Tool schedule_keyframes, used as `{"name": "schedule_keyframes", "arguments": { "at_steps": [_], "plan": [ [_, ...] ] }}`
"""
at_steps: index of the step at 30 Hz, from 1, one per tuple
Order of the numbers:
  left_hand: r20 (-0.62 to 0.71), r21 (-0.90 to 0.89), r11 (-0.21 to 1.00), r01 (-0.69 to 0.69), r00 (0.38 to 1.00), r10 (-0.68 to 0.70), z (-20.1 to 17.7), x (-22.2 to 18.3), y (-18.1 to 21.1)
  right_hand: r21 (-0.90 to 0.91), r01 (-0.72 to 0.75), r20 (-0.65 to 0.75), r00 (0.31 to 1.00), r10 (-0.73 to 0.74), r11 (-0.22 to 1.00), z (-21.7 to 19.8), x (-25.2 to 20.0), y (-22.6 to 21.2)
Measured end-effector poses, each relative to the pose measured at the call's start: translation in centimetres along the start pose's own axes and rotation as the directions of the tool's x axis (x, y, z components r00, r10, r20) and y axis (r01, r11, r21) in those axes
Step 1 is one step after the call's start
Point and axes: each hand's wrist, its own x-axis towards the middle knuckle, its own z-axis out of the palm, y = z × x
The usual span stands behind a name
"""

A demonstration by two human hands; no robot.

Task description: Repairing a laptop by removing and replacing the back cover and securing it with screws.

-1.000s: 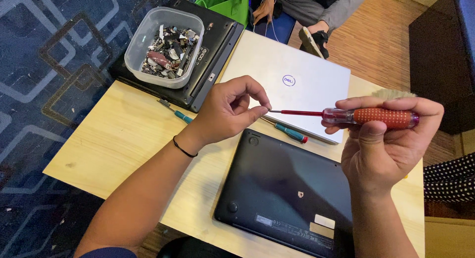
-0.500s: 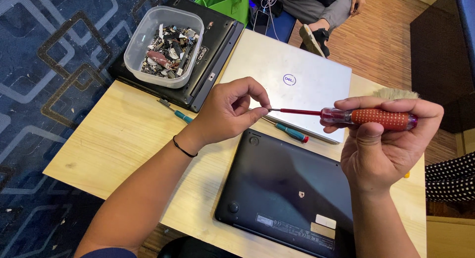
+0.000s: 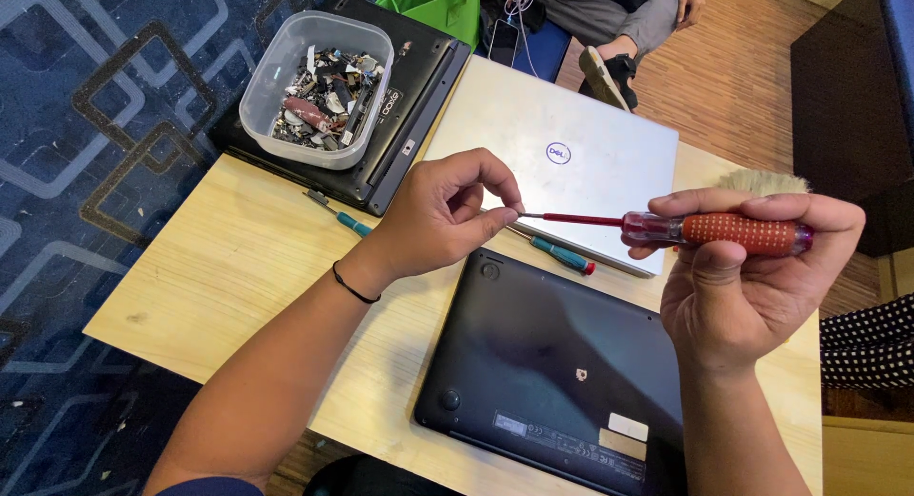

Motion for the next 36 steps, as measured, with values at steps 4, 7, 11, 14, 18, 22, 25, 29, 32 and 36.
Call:
{"name": "schedule_keyframes", "arguments": {
  "at_steps": [4, 7, 11, 14, 18, 22, 25, 29, 32, 36],
  "plan": [
    [0.001, -0.004, 1.000, 0.002, 1.000, -0.002, 0.0, 0.0, 0.0, -0.023, 0.010, 0.020, 1.000, -0.010, 1.000, 0.0, 0.0, 0.0],
    [0.003, -0.013, 1.000, 0.019, 1.000, -0.019, 0.0, 0.0, -0.1, -0.090, 0.080, 0.064, 0.995, -0.074, 0.993, 0.0, 0.0, 0.0],
    [0.025, -0.020, 0.999, 0.035, 0.999, -0.034, 0.0, -0.1, -0.3, -0.191, 0.159, 0.113, 0.984, -0.139, 0.969, -0.2, 0.0, -0.4],
    [0.036, -0.050, 0.998, 0.033, 0.999, -0.031, 0.1, -0.1, 0.0, -0.300, 0.217, 0.160, 0.972, -0.175, 0.929, 0.6, 0.1, -1.0],
    [0.073, -0.019, 0.999, 0.028, 0.997, -0.026, 0.3, -0.1, 0.2, -0.337, 0.264, 0.128, 0.964, -0.233, 0.904, 1.1, -0.7, -0.6],
    [0.081, 0.002, 0.999, 0.045, 0.996, -0.045, 0.3, -0.1, 0.0, -0.313, 0.260, 0.140, 0.964, -0.227, 0.913, 1.2, -0.8, -0.2],
    [0.093, 0.025, 0.999, 0.030, 0.995, -0.032, 0.2, 0.0, 0.0, -0.279, 0.215, 0.148, 0.973, -0.179, 0.936, 1.5, -0.9, -0.4],
    [0.166, 0.031, 0.998, 0.049, 0.985, -0.053, -0.1, 0.2, 0.0, -0.236, 0.134, 0.149, 0.984, -0.100, 0.962, 1.4, -0.9, -0.1],
    [0.232, 0.069, 0.995, 0.077, 0.968, -0.091, -0.7, 0.4, 0.1, -0.242, 0.127, 0.151, 0.984, -0.092, 0.962, 1.4, -1.0, 0.4],
    [0.269, 0.113, 0.983, 0.142, 0.948, -0.168, -1.4, 0.7, -0.1, -0.254, 0.086, 0.184, 0.982, -0.039, 0.963, 2.1, -1.4, 1.0]
  ]
}}
